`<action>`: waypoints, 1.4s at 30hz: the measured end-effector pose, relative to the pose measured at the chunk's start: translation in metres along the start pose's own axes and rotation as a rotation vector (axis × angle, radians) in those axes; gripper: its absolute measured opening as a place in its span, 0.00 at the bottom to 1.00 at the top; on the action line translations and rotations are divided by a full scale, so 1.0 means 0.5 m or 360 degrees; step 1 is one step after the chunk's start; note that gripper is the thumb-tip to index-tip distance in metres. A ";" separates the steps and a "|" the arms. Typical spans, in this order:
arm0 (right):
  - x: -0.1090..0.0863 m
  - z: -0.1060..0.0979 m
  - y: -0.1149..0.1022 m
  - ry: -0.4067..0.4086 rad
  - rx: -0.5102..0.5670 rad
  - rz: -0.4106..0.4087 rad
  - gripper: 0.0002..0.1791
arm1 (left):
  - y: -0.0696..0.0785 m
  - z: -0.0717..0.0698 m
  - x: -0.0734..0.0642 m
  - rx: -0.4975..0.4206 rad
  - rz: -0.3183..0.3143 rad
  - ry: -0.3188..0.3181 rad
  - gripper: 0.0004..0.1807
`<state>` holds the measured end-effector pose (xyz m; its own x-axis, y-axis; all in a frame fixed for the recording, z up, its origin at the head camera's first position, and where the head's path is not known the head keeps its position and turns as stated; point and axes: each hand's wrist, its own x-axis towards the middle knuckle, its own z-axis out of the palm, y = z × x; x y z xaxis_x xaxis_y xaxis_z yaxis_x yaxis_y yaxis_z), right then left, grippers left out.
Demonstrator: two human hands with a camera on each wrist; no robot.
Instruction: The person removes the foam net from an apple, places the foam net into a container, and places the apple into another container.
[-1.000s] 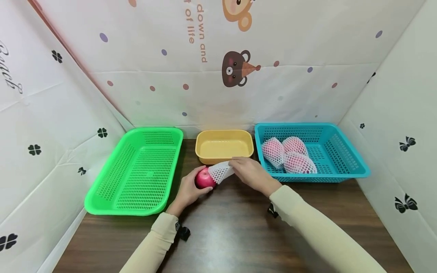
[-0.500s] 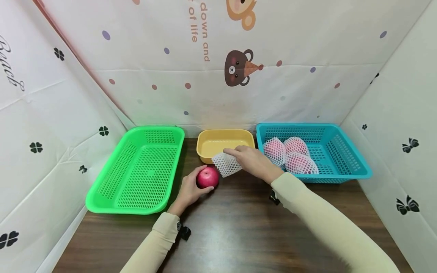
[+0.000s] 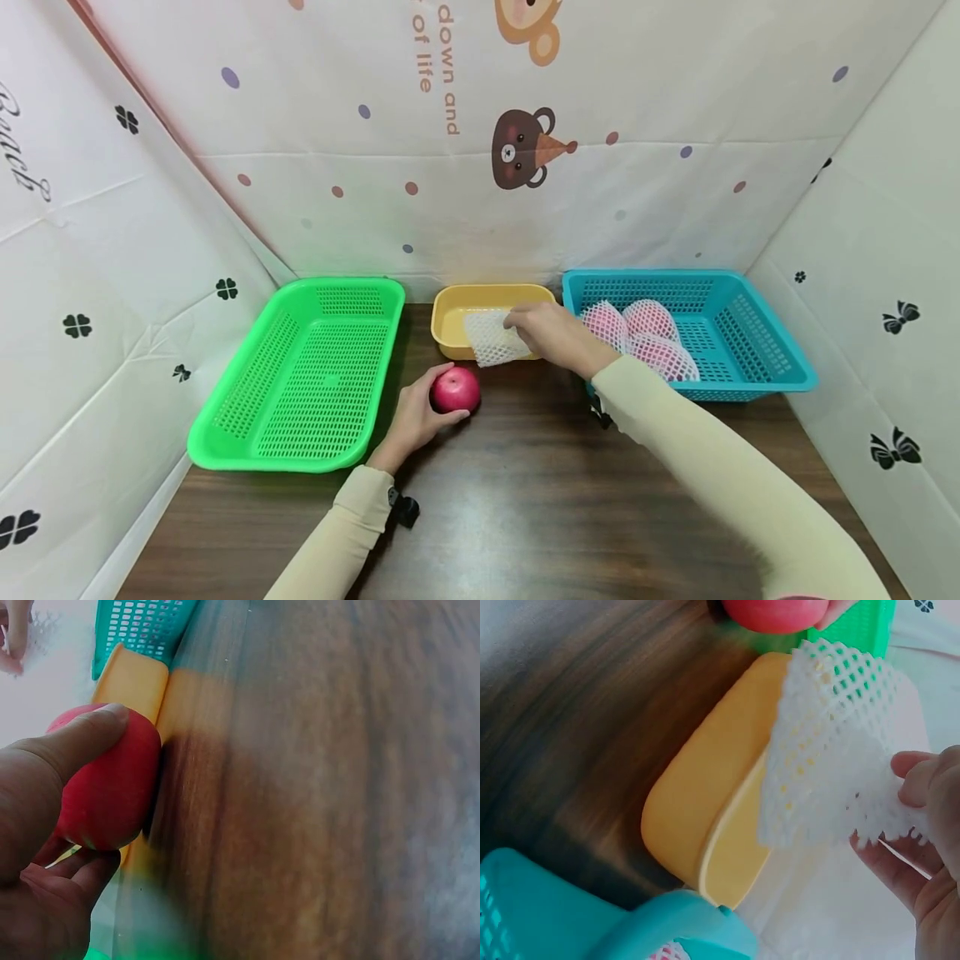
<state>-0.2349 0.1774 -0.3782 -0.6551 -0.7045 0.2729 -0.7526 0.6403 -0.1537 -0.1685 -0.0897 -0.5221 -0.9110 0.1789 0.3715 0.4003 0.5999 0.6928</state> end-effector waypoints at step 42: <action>0.137 0.150 0.003 0.0115 0.1321 0.1178 0.23 | 0.001 -0.005 0.003 -0.0005 -0.0070 -0.0039 0.43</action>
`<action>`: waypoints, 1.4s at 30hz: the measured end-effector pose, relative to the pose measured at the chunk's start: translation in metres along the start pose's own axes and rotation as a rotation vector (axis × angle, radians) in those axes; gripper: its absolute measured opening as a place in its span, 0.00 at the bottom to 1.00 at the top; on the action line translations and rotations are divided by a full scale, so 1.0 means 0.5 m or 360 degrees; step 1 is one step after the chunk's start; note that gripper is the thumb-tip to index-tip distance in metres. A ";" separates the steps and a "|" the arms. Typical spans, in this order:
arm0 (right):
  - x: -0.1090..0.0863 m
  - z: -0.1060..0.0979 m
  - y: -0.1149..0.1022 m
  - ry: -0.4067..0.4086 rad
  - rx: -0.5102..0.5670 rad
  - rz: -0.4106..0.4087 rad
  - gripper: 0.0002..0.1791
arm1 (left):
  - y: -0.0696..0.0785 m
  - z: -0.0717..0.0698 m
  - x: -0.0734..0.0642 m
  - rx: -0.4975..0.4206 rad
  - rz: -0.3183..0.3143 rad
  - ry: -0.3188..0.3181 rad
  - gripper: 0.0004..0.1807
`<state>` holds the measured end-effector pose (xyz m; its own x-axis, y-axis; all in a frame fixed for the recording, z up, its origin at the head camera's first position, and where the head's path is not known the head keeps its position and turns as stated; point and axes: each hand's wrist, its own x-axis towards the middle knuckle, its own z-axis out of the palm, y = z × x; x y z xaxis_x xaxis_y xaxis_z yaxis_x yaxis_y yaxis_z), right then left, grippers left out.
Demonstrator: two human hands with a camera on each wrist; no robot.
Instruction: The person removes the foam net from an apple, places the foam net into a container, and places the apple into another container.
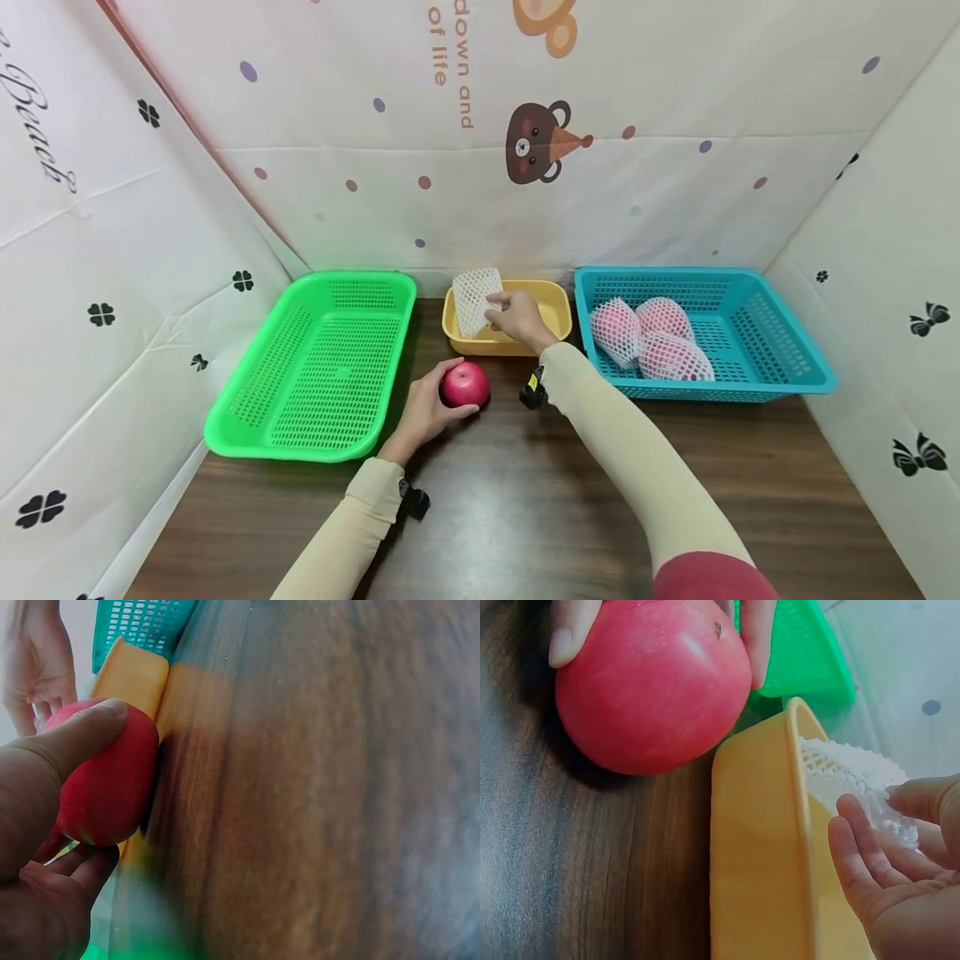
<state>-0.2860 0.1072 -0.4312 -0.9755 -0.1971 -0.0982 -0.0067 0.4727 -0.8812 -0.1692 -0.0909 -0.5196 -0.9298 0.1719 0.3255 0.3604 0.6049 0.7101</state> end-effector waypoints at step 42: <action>-0.005 0.021 0.026 -0.0327 -0.1318 -0.0002 0.43 | -0.001 0.002 -0.001 0.0006 0.0042 0.0030 0.43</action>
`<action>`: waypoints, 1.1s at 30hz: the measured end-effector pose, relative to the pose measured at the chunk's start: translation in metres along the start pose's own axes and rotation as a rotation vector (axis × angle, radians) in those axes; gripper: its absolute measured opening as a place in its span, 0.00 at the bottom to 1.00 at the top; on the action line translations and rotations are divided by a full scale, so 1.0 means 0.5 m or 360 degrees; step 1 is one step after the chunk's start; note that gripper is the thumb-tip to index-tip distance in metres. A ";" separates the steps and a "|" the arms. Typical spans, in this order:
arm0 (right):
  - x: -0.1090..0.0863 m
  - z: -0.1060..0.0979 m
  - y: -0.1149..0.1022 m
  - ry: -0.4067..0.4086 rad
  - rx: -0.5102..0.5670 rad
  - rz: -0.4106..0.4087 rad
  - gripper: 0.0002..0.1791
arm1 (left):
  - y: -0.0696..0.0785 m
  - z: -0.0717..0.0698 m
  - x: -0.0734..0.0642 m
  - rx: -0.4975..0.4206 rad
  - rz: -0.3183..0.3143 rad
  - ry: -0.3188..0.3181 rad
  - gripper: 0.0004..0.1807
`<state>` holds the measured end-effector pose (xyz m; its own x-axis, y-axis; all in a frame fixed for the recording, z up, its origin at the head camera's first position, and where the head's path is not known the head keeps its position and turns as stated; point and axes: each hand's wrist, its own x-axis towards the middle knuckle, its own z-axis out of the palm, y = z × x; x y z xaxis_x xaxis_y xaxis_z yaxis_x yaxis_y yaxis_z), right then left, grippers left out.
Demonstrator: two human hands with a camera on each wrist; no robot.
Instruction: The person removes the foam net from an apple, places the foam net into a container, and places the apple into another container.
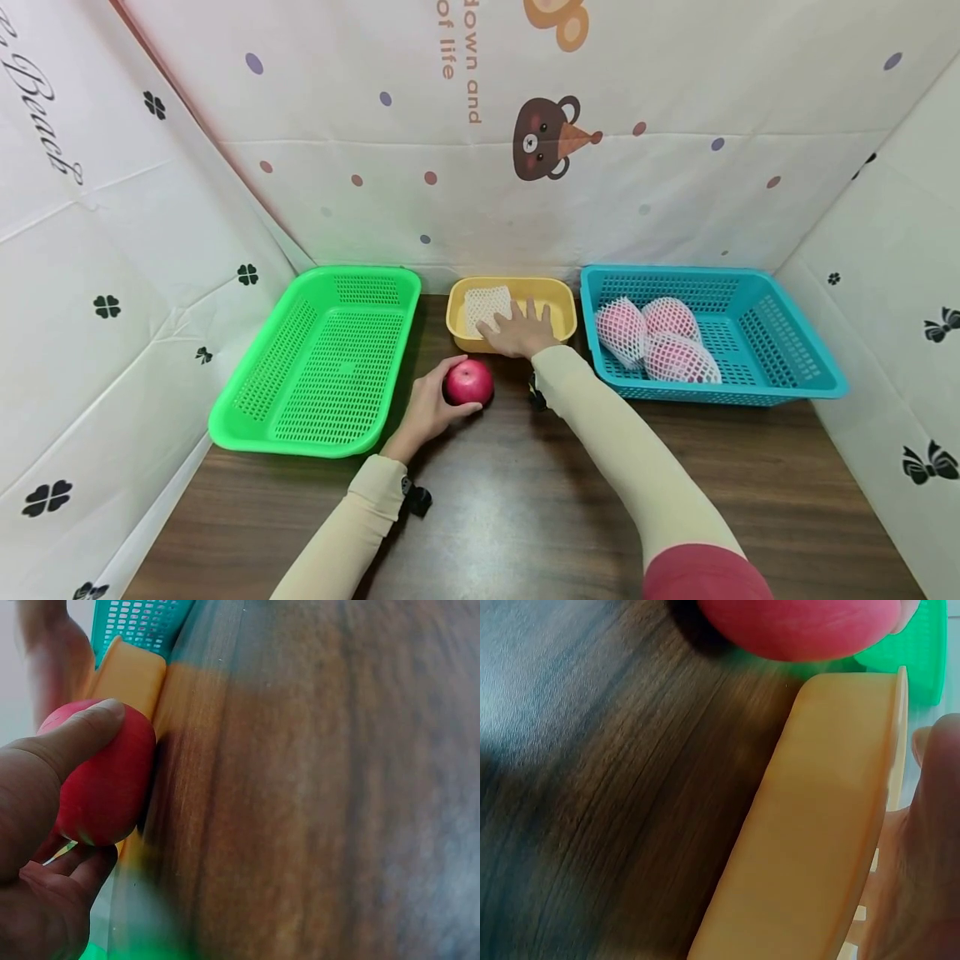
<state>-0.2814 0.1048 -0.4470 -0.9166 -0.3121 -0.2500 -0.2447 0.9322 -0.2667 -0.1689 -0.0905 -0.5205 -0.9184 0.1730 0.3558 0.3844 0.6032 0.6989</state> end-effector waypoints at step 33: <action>-0.053 0.004 0.081 0.0216 0.0014 -0.0591 0.70 | 0.135 -0.014 0.061 0.0867 -0.0317 -0.0407 0.38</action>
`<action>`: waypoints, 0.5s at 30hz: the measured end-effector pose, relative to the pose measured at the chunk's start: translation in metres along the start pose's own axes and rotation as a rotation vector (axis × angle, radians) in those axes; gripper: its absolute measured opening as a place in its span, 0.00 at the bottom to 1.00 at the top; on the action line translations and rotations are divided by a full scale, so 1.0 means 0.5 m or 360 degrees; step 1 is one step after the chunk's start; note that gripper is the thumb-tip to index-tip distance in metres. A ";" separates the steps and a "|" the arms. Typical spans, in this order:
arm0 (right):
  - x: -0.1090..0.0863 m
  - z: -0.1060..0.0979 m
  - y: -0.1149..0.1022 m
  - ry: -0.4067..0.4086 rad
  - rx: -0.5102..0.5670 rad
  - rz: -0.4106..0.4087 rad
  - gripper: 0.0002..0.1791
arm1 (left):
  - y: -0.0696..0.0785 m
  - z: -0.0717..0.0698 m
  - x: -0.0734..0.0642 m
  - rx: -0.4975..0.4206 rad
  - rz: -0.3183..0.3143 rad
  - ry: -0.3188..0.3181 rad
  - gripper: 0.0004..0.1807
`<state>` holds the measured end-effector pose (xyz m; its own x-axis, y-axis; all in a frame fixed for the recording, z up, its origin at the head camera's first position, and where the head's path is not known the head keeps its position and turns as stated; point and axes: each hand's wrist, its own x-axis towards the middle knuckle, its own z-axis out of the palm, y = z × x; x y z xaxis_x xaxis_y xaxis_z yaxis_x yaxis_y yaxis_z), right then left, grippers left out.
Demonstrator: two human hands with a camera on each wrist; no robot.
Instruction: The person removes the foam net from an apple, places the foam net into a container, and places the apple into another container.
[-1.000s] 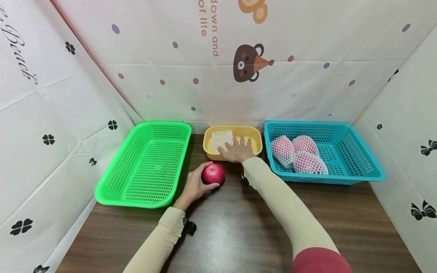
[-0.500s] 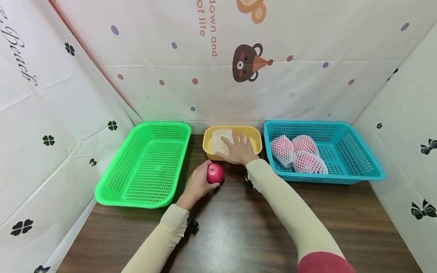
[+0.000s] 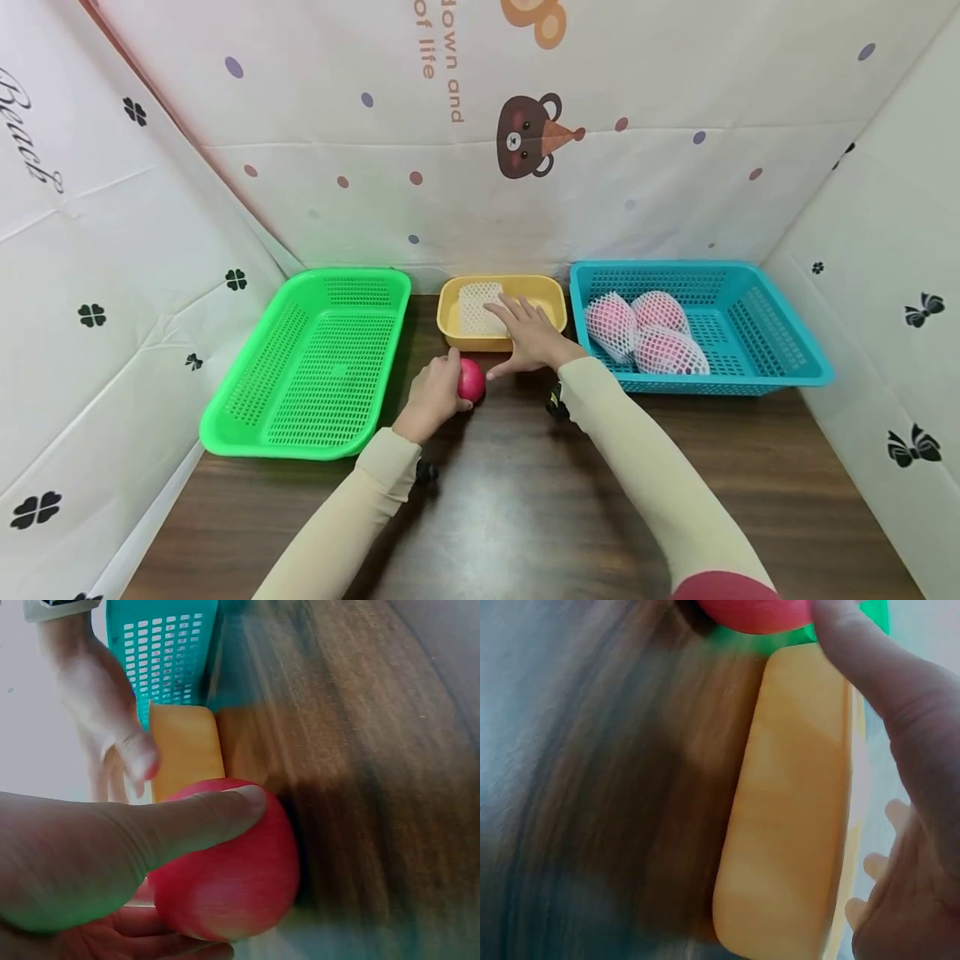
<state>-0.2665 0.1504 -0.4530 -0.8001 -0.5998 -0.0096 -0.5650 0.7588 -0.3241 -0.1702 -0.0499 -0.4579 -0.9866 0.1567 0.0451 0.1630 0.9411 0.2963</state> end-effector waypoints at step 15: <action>-0.030 0.027 -0.028 0.0070 0.0007 -0.0150 0.74 | -0.007 -0.014 0.027 0.0027 0.0030 -0.0184 0.48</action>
<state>-0.2438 0.1456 -0.4612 -0.7517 -0.6565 0.0626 -0.6372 0.6985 -0.3258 -0.1841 -0.0531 -0.4515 -0.9765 0.2067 -0.0603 0.1822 0.9426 0.2800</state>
